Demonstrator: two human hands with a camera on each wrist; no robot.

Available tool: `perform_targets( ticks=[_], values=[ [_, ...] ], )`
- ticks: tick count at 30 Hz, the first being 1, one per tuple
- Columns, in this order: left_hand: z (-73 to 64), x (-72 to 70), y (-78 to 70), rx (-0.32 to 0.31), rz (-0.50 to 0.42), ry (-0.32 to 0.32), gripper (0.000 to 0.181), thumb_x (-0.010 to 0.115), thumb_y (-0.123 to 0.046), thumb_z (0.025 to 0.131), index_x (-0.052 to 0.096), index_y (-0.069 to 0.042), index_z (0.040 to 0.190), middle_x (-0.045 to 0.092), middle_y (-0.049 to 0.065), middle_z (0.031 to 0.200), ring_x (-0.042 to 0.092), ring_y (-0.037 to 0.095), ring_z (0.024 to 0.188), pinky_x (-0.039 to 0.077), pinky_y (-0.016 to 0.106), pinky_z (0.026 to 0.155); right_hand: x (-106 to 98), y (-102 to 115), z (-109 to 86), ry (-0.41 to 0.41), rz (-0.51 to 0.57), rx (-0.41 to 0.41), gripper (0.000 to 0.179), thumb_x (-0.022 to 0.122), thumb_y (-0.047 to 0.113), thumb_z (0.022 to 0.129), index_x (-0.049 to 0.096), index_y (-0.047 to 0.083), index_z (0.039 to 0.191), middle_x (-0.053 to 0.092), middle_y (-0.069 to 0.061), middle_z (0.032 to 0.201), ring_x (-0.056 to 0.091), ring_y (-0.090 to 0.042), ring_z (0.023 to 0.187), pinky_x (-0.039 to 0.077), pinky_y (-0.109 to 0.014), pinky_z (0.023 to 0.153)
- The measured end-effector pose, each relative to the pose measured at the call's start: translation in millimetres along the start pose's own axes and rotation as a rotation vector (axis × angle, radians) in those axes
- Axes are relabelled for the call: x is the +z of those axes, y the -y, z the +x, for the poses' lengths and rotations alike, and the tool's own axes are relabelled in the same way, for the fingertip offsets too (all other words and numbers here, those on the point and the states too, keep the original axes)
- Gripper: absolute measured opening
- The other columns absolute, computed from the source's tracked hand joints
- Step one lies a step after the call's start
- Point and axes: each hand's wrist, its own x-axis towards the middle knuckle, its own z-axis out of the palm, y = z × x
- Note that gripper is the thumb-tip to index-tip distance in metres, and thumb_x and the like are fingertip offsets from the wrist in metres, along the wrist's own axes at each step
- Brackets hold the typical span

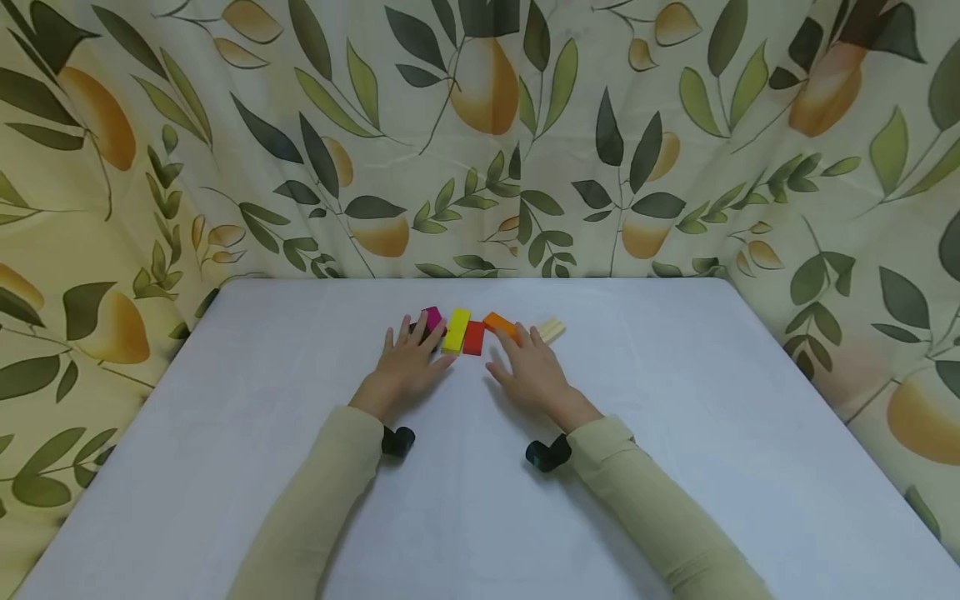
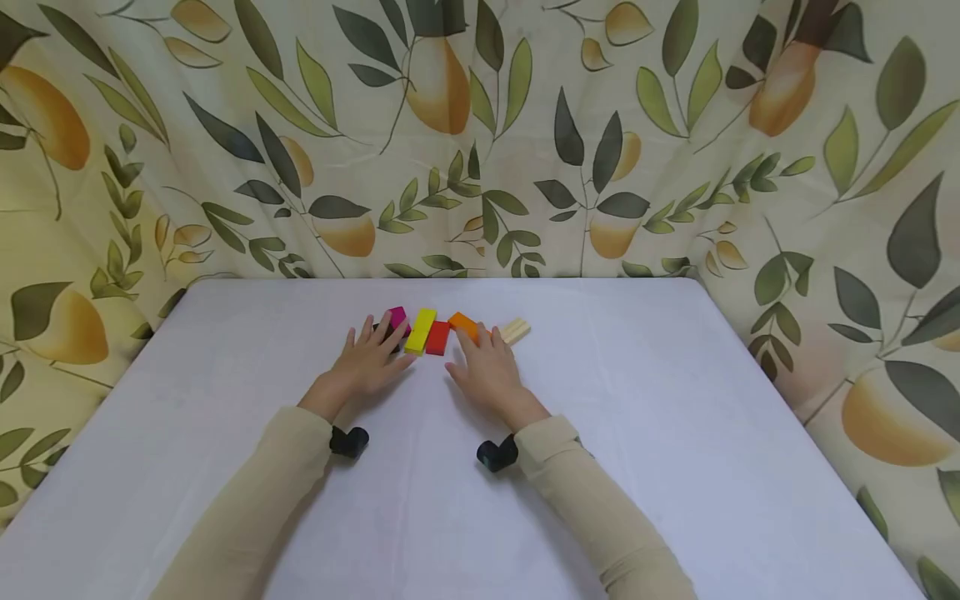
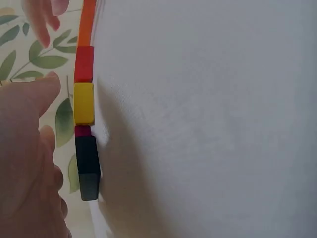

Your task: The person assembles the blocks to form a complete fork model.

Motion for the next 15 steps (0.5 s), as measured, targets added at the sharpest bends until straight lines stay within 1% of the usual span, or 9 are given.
perform_targets(
  ticks=[4,7,9,12,15],
  values=[
    [7.3,-0.5,0.8,0.009,-0.001,0.001,0.072,0.034,-0.059,0.090,0.006,-0.028,0.148,-0.004,0.009,0.153,-0.009,0.036,0.136,-0.002,0.057,0.105,2,5,8.5,-0.006,-0.014,-0.030,0.065,0.054,0.043,0.090,0.031,0.014,0.144,0.025,-0.020,0.146,0.019,-0.042,0.132,0.020,-0.055,0.104],
    [12.1,-2.1,1.1,0.014,0.005,0.005,0.073,0.036,-0.059,0.090,0.005,-0.028,0.148,-0.003,0.008,0.153,-0.008,0.036,0.137,-0.002,0.058,0.105,3,7,15.1,-0.012,-0.027,-0.052,0.064,0.053,0.042,0.090,0.033,0.013,0.144,0.027,-0.020,0.145,0.020,-0.042,0.132,0.020,-0.054,0.105],
    [16.1,-2.8,1.7,0.035,0.022,0.002,0.073,0.036,-0.059,0.090,0.006,-0.028,0.148,-0.001,0.007,0.153,-0.006,0.035,0.137,-0.001,0.058,0.105,5,8,19.8,-0.015,-0.037,-0.072,0.064,0.054,0.041,0.090,0.034,0.012,0.143,0.029,-0.019,0.145,0.022,-0.041,0.132,0.021,-0.054,0.104],
    [22.5,-2.4,1.4,0.083,0.065,-0.004,0.071,0.034,-0.059,0.091,0.008,-0.027,0.148,0.001,0.006,0.154,-0.004,0.034,0.137,0.000,0.058,0.105,8,8,24.1,-0.017,-0.041,-0.094,0.062,0.054,0.040,0.091,0.035,0.010,0.142,0.031,-0.017,0.144,0.024,-0.041,0.131,0.022,-0.053,0.104],
    [27.8,-3.8,0.7,0.130,0.087,-0.022,0.067,0.032,-0.056,0.093,0.010,-0.026,0.149,0.001,0.006,0.154,-0.003,0.034,0.138,0.001,0.057,0.106,9,7,27.4,-0.026,-0.034,-0.113,0.060,0.056,0.037,0.090,0.037,0.010,0.141,0.032,-0.016,0.143,0.025,-0.041,0.130,0.021,-0.049,0.106]
  ],
)
